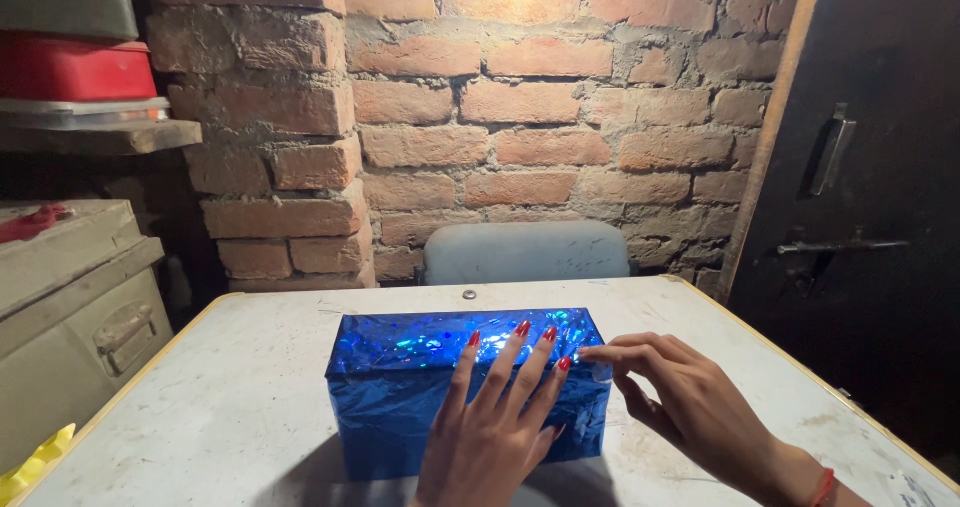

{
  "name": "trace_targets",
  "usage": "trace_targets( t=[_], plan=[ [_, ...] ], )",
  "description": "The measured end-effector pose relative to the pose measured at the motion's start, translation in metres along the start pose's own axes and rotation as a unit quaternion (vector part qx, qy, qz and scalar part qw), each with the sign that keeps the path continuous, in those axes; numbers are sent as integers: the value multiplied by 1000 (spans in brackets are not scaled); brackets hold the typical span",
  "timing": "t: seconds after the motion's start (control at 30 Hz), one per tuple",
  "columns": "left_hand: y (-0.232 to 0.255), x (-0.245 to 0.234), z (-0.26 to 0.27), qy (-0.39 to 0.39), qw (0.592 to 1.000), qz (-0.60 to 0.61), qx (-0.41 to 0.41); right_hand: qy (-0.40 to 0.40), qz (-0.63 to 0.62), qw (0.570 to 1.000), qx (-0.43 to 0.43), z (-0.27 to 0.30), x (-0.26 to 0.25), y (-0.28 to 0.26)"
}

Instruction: The person wraps a rectangular box with blue wrapping paper on a white table. They fold the paper edges, smooth the surface, and secure the folds with clear adhesive tape. The wrapped box is rotated to seal multiple sides.

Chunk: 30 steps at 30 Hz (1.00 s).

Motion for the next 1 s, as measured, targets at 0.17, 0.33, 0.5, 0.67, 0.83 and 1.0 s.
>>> trace_targets(
  t=[0.17, 0.33, 0.5, 0.67, 0.83, 1.0],
  plan=[
    [4, -5, 4, 41, 997, 66, -12, 4, -11, 1000, 22, 5, 1, 1],
    [13, -6, 5, 75, 967, 211, -121, 12, -41, 998, 35, 9, 2, 4],
    [8, -8, -8, 55, 905, 341, -247, 29, -42, 999, 11, 11, 1, 1],
    [-3, 4, -25, -171, 810, 383, -410, 37, -12, 999, 6, 13, 2, 1],
    [-4, -5, -41, -225, 811, 378, -385, 36, -29, 999, 3, 15, 4, 2],
    [-6, 3, -49, -268, 743, 457, -408, 21, -25, 999, 11, 17, 6, 7]
  ],
)
Point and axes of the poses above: each hand's wrist, its own z-axis away from the middle knuckle, its own x-axis out of the palm, y = z × x, the point moved 6 cm from there along -z, towards the middle knuckle, and after that the axes turned 8 degrees about -y, right-handed, at the moved point
